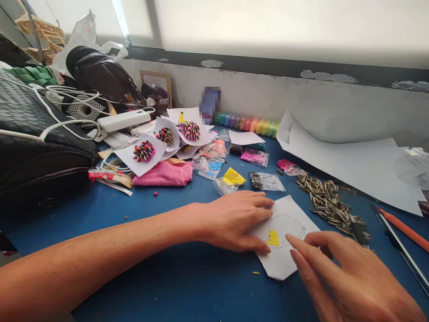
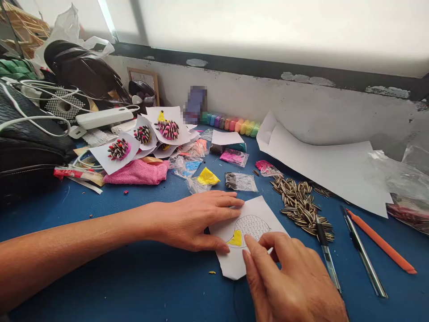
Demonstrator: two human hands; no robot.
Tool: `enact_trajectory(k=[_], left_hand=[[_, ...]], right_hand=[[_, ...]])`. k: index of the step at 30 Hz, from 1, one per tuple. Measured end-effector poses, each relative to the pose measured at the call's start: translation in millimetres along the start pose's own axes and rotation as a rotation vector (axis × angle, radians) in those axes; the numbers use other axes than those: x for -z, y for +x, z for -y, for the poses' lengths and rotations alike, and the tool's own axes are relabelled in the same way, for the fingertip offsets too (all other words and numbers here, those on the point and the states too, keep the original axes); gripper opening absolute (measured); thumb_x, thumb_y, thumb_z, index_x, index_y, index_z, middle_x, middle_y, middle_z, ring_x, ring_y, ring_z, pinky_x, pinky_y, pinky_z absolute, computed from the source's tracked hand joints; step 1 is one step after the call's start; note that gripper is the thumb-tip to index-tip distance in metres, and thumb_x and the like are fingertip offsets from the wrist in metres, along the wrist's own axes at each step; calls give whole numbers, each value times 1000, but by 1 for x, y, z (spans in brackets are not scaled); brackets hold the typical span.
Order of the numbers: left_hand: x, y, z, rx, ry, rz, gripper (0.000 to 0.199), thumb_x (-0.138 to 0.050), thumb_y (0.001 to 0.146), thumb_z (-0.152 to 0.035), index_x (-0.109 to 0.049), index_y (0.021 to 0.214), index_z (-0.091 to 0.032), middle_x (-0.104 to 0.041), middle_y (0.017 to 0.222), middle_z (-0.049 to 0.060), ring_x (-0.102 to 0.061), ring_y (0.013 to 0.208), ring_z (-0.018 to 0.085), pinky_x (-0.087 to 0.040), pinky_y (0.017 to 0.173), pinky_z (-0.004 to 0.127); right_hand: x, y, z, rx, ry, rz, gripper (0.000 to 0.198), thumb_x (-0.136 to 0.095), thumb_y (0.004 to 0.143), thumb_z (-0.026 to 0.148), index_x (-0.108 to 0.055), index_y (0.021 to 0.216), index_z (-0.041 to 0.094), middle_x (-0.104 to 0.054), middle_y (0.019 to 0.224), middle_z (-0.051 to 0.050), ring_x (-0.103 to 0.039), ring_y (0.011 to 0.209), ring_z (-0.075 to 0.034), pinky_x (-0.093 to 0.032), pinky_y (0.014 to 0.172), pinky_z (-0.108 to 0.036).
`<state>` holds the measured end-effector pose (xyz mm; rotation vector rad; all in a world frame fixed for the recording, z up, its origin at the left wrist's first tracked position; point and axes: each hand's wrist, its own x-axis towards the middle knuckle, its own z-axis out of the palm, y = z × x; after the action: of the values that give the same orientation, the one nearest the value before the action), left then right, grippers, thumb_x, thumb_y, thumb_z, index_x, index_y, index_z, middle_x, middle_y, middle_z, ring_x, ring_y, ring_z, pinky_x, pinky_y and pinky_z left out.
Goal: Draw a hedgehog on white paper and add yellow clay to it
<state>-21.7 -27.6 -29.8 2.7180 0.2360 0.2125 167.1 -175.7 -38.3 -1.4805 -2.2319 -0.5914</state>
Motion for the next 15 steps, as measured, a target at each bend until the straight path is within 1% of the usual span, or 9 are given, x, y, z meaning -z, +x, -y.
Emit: enact_trajectory(k=[2,5,7,10,13,15], left_hand=[[-3,0,-2,12,-4,29,71,-70,86,-49,-52,137,-3,-40,153,22,-37,143,34,-27,120,46],[-5,-1,-3,25,-7,66,80,-68,87,-51,-43,145,-2,-34,156,21,-29,147,34,-21,122,46],[-6,-2,-2,23,-12,72,81,-65,88,-52,-40,147,-3,-33,157,20,-27,148,33,-19,123,45],[-9,-2,1,11,-21,48,79,-62,91,-54,-39,148,-5,-32,158,16,-23,150,32,-13,124,45],[-11,-2,3,2,-21,37,77,-57,94,-54,-36,150,-7,-30,160,13,-17,151,31,-6,125,46],[-11,-2,3,-4,-9,47,76,-54,96,-54,-33,152,-7,-28,161,12,-13,152,31,-3,124,48]], right_hand=[[-1,1,-6,28,-77,25,31,-48,97,30,-70,111,13,-67,86,-9,-62,69,-19,-46,62,-33],[-2,1,-3,74,-150,83,34,-41,96,22,-70,110,11,-64,77,-7,-59,60,-16,-44,55,-30],[-4,-1,-1,110,-166,131,34,-41,93,18,-70,111,13,-62,76,-6,-59,60,-15,-43,53,-28],[-6,-8,-1,150,-167,195,38,-44,88,16,-66,120,15,-63,83,-7,-61,64,-15,-46,56,-26],[-8,-15,-4,175,-171,224,46,-45,87,14,-61,130,15,-63,86,-7,-61,66,-14,-49,59,-25],[-8,-17,-6,180,-180,224,48,-43,87,14,-59,132,16,-63,86,-7,-61,66,-15,-49,58,-25]])
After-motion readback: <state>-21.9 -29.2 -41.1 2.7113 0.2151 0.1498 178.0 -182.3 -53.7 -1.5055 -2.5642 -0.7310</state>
